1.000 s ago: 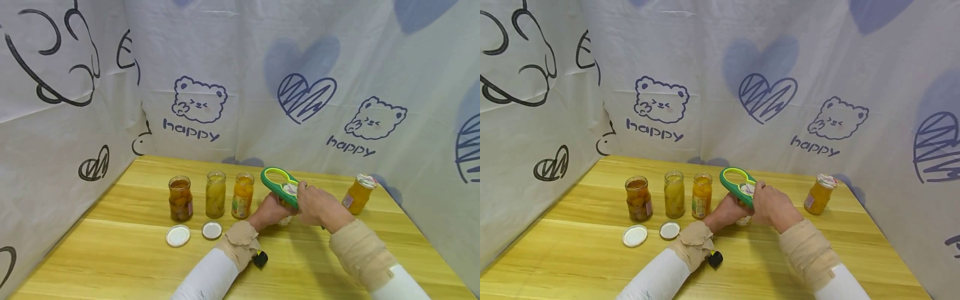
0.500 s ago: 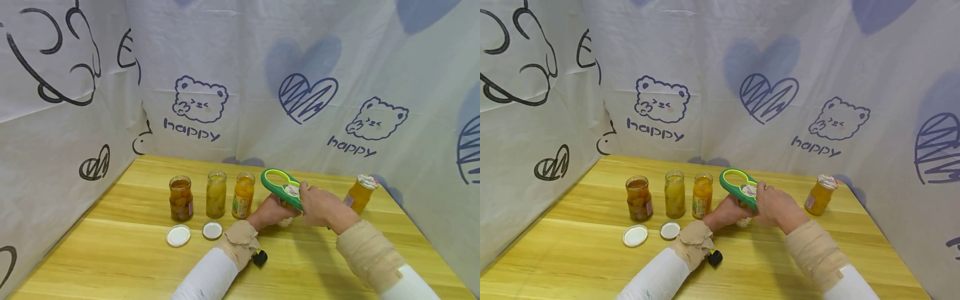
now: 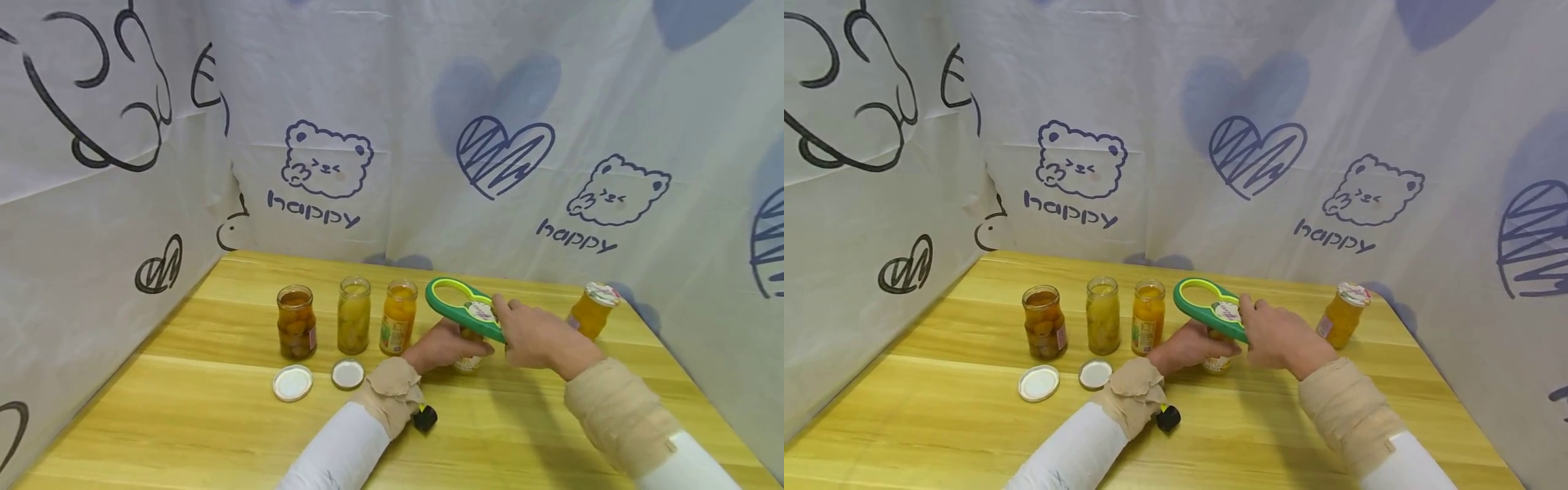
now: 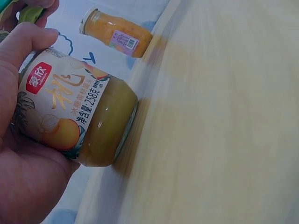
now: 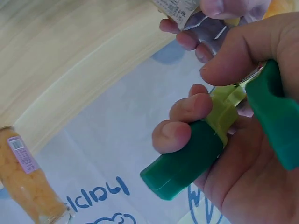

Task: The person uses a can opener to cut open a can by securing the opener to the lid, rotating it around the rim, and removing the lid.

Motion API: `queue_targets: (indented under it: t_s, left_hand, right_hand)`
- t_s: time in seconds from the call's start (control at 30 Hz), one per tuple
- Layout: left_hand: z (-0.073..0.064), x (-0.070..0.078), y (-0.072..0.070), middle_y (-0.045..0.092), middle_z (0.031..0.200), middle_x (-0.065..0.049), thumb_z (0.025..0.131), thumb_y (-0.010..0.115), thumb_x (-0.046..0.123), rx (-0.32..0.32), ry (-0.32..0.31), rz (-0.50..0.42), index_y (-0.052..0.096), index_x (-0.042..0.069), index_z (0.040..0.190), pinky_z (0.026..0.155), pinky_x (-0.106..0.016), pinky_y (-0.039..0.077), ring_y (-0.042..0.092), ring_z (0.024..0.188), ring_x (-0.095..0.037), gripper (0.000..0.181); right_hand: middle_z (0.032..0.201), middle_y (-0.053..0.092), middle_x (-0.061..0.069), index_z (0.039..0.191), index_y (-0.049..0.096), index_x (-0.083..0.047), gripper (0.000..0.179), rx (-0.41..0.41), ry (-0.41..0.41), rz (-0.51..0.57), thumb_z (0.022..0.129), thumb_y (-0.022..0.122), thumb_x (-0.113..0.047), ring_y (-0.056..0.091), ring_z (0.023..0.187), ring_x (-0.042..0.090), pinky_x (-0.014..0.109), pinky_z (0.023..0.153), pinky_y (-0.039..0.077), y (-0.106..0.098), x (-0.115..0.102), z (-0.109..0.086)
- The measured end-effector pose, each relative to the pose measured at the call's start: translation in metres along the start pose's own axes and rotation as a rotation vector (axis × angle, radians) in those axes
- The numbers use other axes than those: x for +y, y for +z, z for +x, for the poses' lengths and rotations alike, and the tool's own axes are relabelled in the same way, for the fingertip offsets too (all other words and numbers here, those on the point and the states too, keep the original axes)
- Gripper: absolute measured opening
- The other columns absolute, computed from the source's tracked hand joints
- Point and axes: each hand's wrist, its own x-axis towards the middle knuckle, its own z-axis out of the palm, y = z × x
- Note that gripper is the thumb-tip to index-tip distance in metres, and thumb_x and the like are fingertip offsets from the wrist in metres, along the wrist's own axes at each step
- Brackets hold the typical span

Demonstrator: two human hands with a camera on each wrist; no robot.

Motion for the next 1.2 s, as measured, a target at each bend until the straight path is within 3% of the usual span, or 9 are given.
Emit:
queue_targets:
  t_s: [0.2,0.3,0.4,0.57,0.63,0.77,0.83,1.03,1.2]
  left_hand:
    - [0.001,-0.001,0.0,0.06,0.145,-0.002,0.091,0.077,0.009,-0.014,-0.003,-0.006,0.061,0.021,0.14,0.111,-0.025,0.045,0.055,0.124,-0.004,0.053]
    - [0.001,-0.001,0.0,0.062,0.14,-0.006,0.09,0.077,0.008,-0.024,0.009,-0.022,0.062,0.018,0.138,0.101,-0.021,0.048,0.059,0.122,-0.02,0.051]
    - [0.002,-0.001,-0.001,0.062,0.136,-0.012,0.091,0.076,0.006,-0.036,0.028,-0.022,0.063,0.015,0.137,0.093,-0.019,0.05,0.059,0.115,-0.026,0.049]
    - [0.0,0.0,-0.002,0.063,0.127,-0.019,0.092,0.075,0.006,-0.058,0.029,-0.018,0.063,0.011,0.134,0.086,-0.019,0.05,0.058,0.096,-0.009,0.045]
    - [0.0,0.0,-0.002,0.065,0.117,-0.018,0.092,0.075,0.006,-0.069,0.026,-0.022,0.063,0.009,0.131,0.083,-0.02,0.05,0.058,0.089,-0.007,0.041]
    - [-0.001,0.001,-0.002,0.064,0.1,-0.004,0.093,0.073,0.005,-0.086,0.025,-0.026,0.064,0.005,0.127,0.079,-0.02,0.051,0.058,0.081,-0.006,0.035]
    - [-0.001,0.0,-0.003,0.064,0.101,-0.005,0.093,0.073,0.005,-0.095,0.027,-0.023,0.064,0.004,0.127,0.079,-0.019,0.051,0.058,0.081,-0.006,0.035]
    - [0.0,0.0,-0.002,0.064,0.12,-0.029,0.093,0.074,0.006,-0.095,0.039,-0.008,0.064,0.004,0.13,0.083,-0.017,0.05,0.059,0.086,-0.002,0.039]
    - [-0.001,0.001,-0.002,0.064,0.121,-0.028,0.092,0.075,0.009,-0.081,0.048,0.035,0.064,0.005,0.13,0.086,-0.018,0.05,0.059,0.088,-0.002,0.039]
  right_hand:
    - [0.119,0.062,0.019,0.144,0.037,-0.006,0.072,0.028,-0.023,-0.022,0.081,0.073,-0.01,0.057,0.076,0.024,0.042,0.071,0.056,0.002,0.005,-0.001]
    - [0.124,0.062,0.021,0.15,0.036,-0.006,0.078,0.052,-0.042,-0.035,0.082,0.073,-0.009,0.058,0.078,0.025,0.045,0.074,0.058,0.003,0.008,0.0]
    - [0.131,0.062,0.023,0.154,0.034,-0.006,0.082,0.076,-0.064,-0.049,0.083,0.073,-0.009,0.06,0.083,0.025,0.048,0.079,0.059,0.004,0.012,0.0]
    - [0.135,0.06,0.022,0.156,0.036,-0.009,0.084,0.109,-0.088,-0.061,0.082,0.074,-0.007,0.064,0.09,0.027,0.052,0.086,0.06,0.006,0.016,0.002]
    - [0.132,0.061,0.02,0.155,0.037,-0.012,0.084,0.123,-0.092,-0.055,0.08,0.074,-0.005,0.064,0.091,0.027,0.053,0.085,0.06,0.007,0.017,0.002]
    - [0.124,0.063,0.016,0.152,0.04,-0.016,0.082,0.158,-0.105,-0.048,0.078,0.072,-0.002,0.063,0.088,0.026,0.052,0.082,0.06,0.01,0.02,0.004]
    - [0.121,0.063,0.014,0.152,0.041,-0.016,0.081,0.175,-0.114,-0.052,0.078,0.071,-0.002,0.062,0.088,0.025,0.052,0.083,0.06,0.012,0.021,0.005]
    - [0.119,0.064,0.013,0.151,0.044,-0.015,0.08,0.221,-0.143,-0.062,0.077,0.071,-0.002,0.062,0.088,0.025,0.052,0.086,0.06,0.015,0.025,0.007]
    - [0.123,0.065,0.014,0.152,0.046,-0.015,0.08,0.251,-0.17,-0.074,0.078,0.071,0.0,0.064,0.093,0.027,0.054,0.089,0.059,0.016,0.028,0.008]
